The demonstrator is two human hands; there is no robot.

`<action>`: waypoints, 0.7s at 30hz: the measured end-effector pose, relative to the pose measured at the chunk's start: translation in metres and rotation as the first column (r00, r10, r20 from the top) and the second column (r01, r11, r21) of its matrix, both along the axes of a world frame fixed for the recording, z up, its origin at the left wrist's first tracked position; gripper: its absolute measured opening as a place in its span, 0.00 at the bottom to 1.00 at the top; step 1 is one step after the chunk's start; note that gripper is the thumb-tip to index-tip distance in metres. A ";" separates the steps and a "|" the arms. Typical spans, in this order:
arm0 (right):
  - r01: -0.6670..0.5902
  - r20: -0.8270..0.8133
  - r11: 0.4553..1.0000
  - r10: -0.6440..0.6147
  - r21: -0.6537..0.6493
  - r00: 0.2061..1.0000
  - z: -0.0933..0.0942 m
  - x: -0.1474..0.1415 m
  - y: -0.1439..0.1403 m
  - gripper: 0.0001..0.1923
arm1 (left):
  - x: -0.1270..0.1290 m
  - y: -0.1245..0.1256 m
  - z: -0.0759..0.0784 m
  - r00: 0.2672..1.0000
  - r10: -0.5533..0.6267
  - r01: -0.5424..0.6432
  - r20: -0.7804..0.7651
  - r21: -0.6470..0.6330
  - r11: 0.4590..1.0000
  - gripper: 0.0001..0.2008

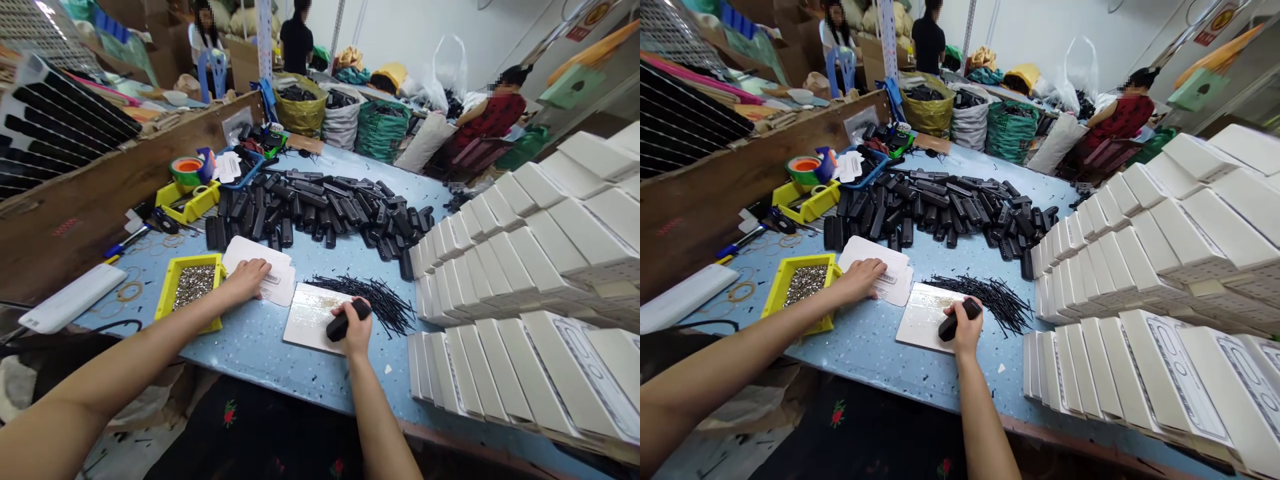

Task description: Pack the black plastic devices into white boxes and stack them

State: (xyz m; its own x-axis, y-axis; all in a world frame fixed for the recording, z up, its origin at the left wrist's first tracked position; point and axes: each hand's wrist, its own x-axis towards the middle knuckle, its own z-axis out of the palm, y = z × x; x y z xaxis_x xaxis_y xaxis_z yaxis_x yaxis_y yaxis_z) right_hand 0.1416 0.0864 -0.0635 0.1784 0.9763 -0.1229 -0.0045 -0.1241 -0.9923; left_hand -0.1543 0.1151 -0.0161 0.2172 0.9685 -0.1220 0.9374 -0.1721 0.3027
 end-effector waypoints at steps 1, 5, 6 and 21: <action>0.060 0.104 0.998 -0.061 0.007 0.993 -0.002 0.002 0.001 0.30 | -0.001 0.004 0.007 1.000 -0.025 0.025 0.004 -0.019 1.000 0.22; 0.000 0.494 0.957 -0.150 0.290 0.857 0.011 0.003 -0.009 0.29 | 0.004 -0.004 0.050 0.987 -0.121 0.134 0.109 -0.121 0.984 0.06; -0.084 0.526 0.925 -0.134 0.370 0.840 0.021 0.000 -0.015 0.24 | 0.008 -0.012 0.061 0.966 -0.119 0.158 0.230 -0.162 0.974 0.06; -0.724 0.661 0.655 0.448 0.215 0.602 0.071 -0.015 -0.073 0.15 | 0.059 -0.133 0.017 0.636 0.223 0.026 0.739 -0.310 0.951 0.47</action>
State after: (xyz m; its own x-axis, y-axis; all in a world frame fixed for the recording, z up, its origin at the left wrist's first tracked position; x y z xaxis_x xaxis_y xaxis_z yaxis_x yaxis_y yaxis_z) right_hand 0.1269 0.0134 0.0075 -0.5581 0.7945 0.2392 0.4220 0.5200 -0.7426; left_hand -0.0954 -0.0181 0.0013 0.2574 0.9427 -0.2123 0.3579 0.1110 0.9271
